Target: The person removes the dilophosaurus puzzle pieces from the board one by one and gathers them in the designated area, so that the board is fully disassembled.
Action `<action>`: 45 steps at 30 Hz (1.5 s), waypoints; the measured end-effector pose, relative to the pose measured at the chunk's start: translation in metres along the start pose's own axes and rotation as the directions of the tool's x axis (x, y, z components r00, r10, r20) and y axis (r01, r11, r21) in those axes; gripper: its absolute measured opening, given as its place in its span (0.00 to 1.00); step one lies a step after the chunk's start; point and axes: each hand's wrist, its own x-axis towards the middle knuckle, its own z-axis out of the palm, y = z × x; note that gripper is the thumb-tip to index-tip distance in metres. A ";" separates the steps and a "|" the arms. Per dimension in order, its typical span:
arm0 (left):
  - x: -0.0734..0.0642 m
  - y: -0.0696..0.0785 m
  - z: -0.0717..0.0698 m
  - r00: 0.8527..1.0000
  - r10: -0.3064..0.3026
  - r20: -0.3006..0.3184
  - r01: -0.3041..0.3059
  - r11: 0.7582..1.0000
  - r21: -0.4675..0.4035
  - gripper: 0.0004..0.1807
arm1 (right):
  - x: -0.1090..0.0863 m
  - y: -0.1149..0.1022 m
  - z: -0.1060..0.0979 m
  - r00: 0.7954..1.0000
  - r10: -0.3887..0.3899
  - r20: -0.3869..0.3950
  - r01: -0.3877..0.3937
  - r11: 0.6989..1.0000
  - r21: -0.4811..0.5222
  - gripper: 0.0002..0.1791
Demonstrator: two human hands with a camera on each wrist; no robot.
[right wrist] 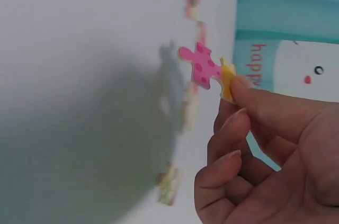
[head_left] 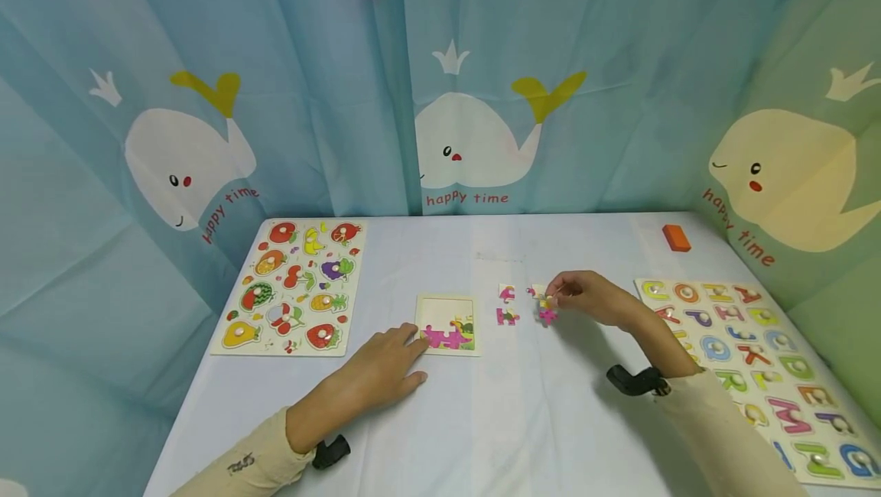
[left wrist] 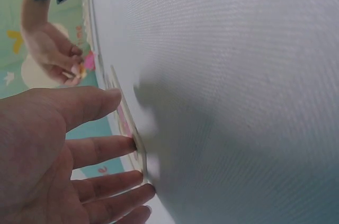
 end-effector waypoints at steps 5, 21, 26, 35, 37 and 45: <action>-0.001 0.000 -0.001 1.000 0.002 -0.006 -0.002 1.000 0.012 0.29 | 0.003 0.011 0.009 0.999 0.012 0.029 -0.012 1.000 -0.016 0.07; -0.001 0.002 -0.003 1.000 -0.018 0.018 0.019 1.000 -0.015 0.30 | 0.005 0.002 0.038 0.991 -0.029 -0.131 -0.005 0.968 -0.249 0.05; -0.002 0.002 -0.004 1.000 -0.020 0.015 0.020 1.000 -0.016 0.30 | 0.006 -0.009 0.044 0.987 -0.033 -0.157 -0.009 0.964 -0.265 0.07; -0.001 0.002 -0.003 1.000 -0.014 0.011 0.014 1.000 -0.012 0.30 | 0.017 -0.042 0.064 0.988 -0.111 -0.107 0.092 0.982 -0.164 0.08; -0.002 0.002 -0.004 1.000 -0.014 0.010 0.014 1.000 -0.012 0.30 | 0.022 -0.047 0.072 0.991 -0.104 -0.080 0.095 0.990 -0.104 0.08; -0.003 0.003 -0.005 1.000 -0.007 0.007 0.007 1.000 -0.009 0.29 | 0.033 -0.061 0.109 0.996 -0.090 -0.007 0.089 0.996 -0.023 0.10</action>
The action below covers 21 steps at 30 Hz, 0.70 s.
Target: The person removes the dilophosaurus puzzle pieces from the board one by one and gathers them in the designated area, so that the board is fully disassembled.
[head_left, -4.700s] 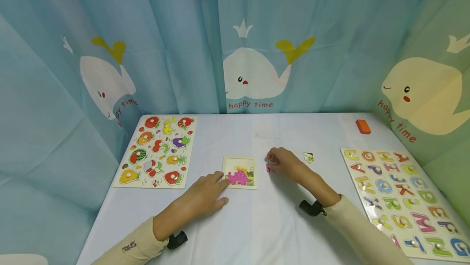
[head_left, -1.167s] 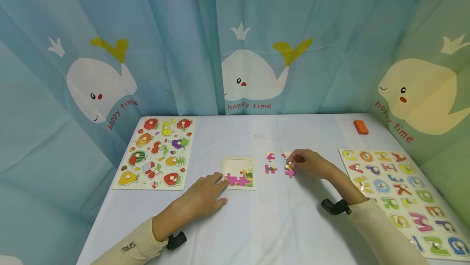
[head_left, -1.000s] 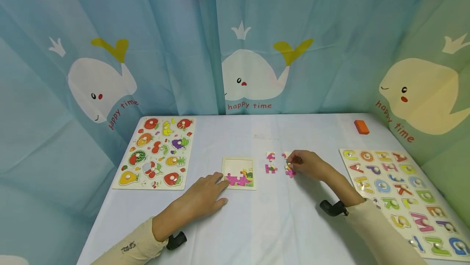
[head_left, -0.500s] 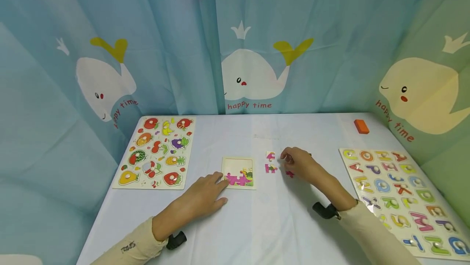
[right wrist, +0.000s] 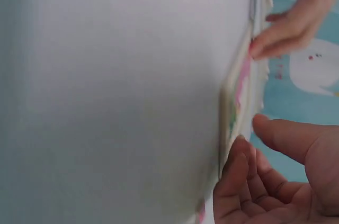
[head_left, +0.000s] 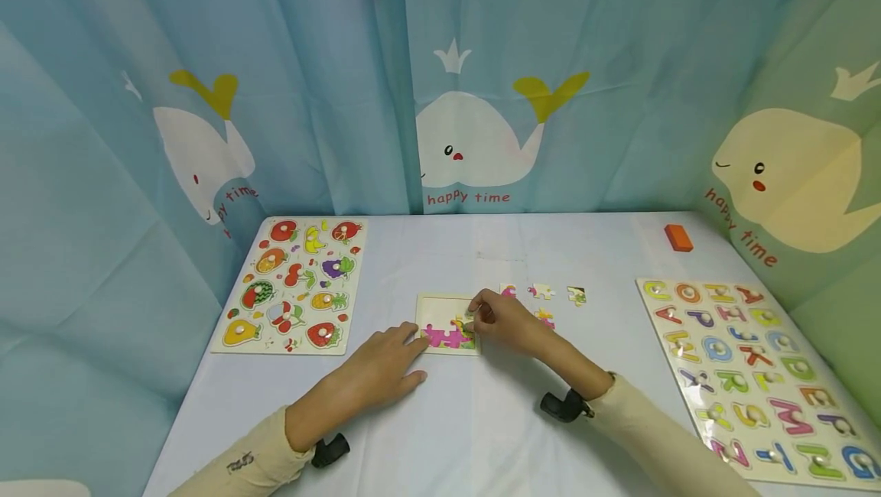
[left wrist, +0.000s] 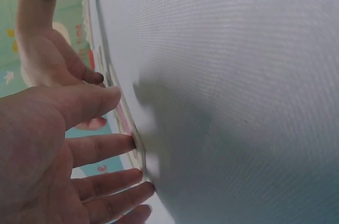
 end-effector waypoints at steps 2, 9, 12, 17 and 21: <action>0.000 0.000 0.000 1.000 0.003 -0.002 -0.003 1.000 -0.002 0.29 | 0.001 -0.002 0.006 1.000 -0.003 -0.003 0.003 1.000 -0.017 0.11; 0.001 -0.002 0.000 1.000 0.024 -0.014 -0.024 1.000 0.013 0.29 | 0.001 -0.006 0.015 0.999 -0.036 -0.032 0.032 0.993 -0.115 0.15; 0.001 -0.002 0.000 1.000 0.027 -0.013 -0.027 0.999 0.019 0.29 | 0.001 -0.009 0.014 0.999 -0.027 -0.034 0.022 0.989 -0.144 0.15; 0.001 -0.002 0.000 1.000 0.027 -0.014 -0.027 0.999 0.022 0.29 | 0.002 -0.013 0.013 1.000 -0.012 -0.014 0.009 0.977 -0.212 0.13; 0.002 -0.002 0.001 1.000 0.022 -0.010 -0.021 1.000 0.018 0.29 | 0.003 -0.014 0.011 1.000 -0.023 -0.007 0.020 0.967 -0.254 0.14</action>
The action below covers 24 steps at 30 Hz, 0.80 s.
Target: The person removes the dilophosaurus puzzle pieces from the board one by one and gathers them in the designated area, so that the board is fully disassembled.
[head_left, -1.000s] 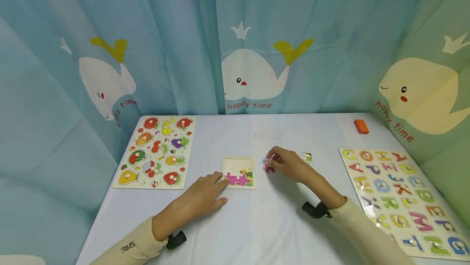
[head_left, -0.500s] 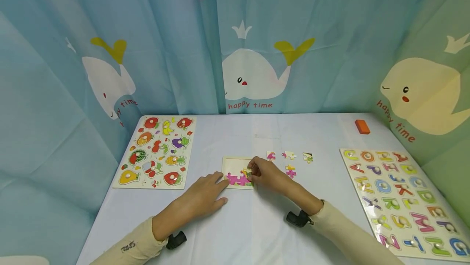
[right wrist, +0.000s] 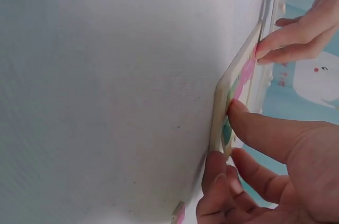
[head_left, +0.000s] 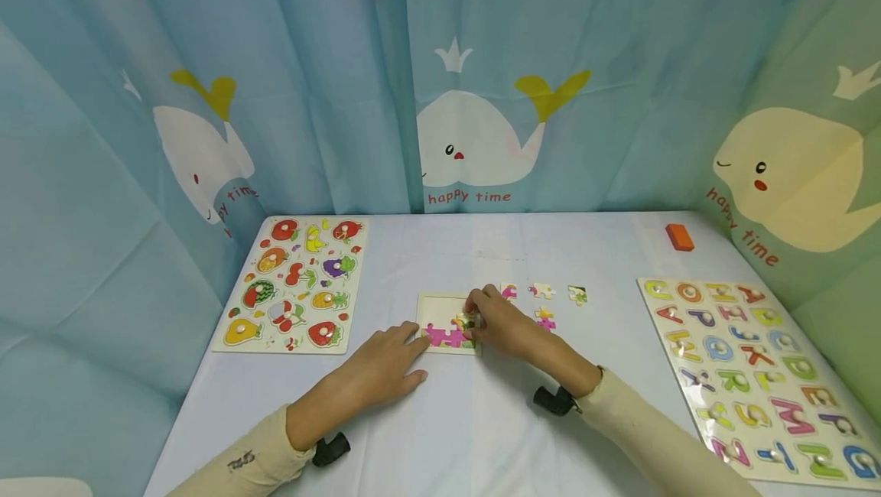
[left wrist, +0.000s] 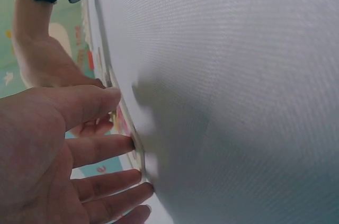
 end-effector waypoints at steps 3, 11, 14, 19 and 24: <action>-0.001 0.001 -0.001 1.000 0.001 0.006 -0.001 1.000 -0.005 0.29 | 0.003 -0.001 -0.001 1.000 0.022 0.001 -0.022 1.000 0.020 0.17; -0.001 0.001 -0.001 1.000 0.006 0.006 -0.006 1.000 -0.006 0.29 | 0.000 0.003 0.002 1.000 -0.004 -0.031 0.007 0.997 0.080 0.15; -0.001 0.001 -0.001 1.000 0.007 0.000 -0.007 1.000 0.001 0.29 | -0.002 0.005 0.003 0.997 -0.032 -0.066 0.038 0.994 0.099 0.09; -0.001 0.001 0.000 1.000 0.004 -0.002 -0.004 1.000 0.009 0.29 | -0.002 0.010 0.003 0.994 -0.065 -0.093 0.077 0.988 0.134 0.04; -0.001 0.001 -0.001 1.000 0.002 0.005 -0.002 1.000 0.012 0.29 | -0.003 0.015 0.001 0.992 -0.083 -0.098 0.099 0.981 0.167 0.02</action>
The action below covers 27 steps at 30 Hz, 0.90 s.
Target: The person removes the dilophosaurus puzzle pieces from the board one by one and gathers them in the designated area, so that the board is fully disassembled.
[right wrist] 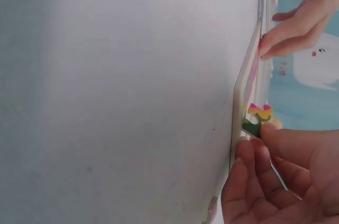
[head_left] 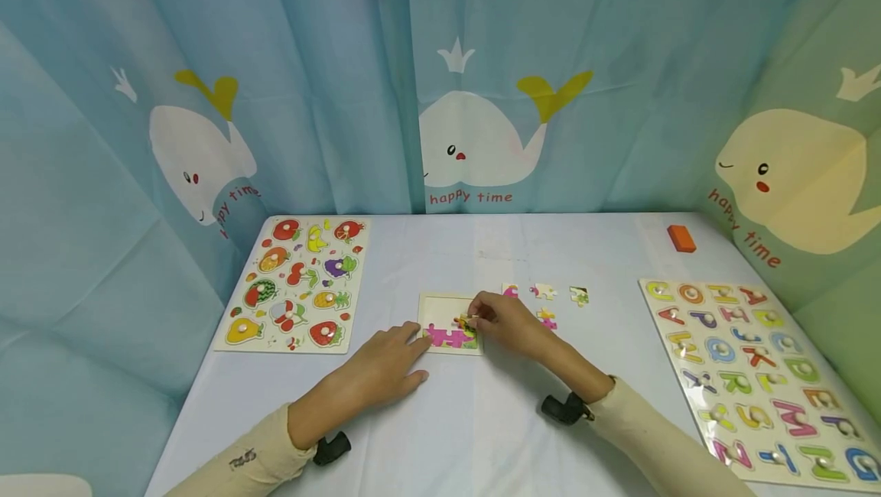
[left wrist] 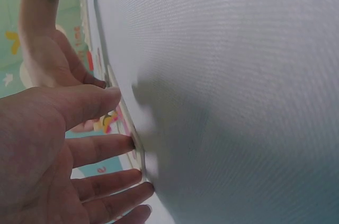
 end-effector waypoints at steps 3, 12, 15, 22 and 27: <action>0.000 0.000 0.000 1.000 0.002 0.002 -0.002 1.000 0.004 0.29 | -0.001 0.002 -0.002 1.000 0.003 -0.008 -0.003 1.000 0.005 0.02; 0.001 0.000 -0.002 1.000 0.003 0.007 -0.003 1.000 -0.013 0.30 | -0.010 0.013 -0.038 0.991 0.089 -0.098 -0.086 0.996 0.034 0.04; 0.000 0.000 -0.001 1.000 0.002 0.007 -0.002 1.000 -0.014 0.30 | -0.020 0.023 -0.059 0.984 0.096 -0.148 -0.096 0.995 0.006 0.04; 0.001 -0.002 0.001 1.000 -0.001 0.005 0.001 1.000 -0.008 0.30 | -0.049 0.058 -0.107 0.979 0.142 -0.144 -0.156 0.984 -0.091 0.05; 0.001 -0.002 0.001 1.000 0.002 0.002 -0.002 1.000 -0.007 0.30 | -0.067 0.085 -0.129 0.977 0.215 0.009 -0.215 0.976 -0.025 0.07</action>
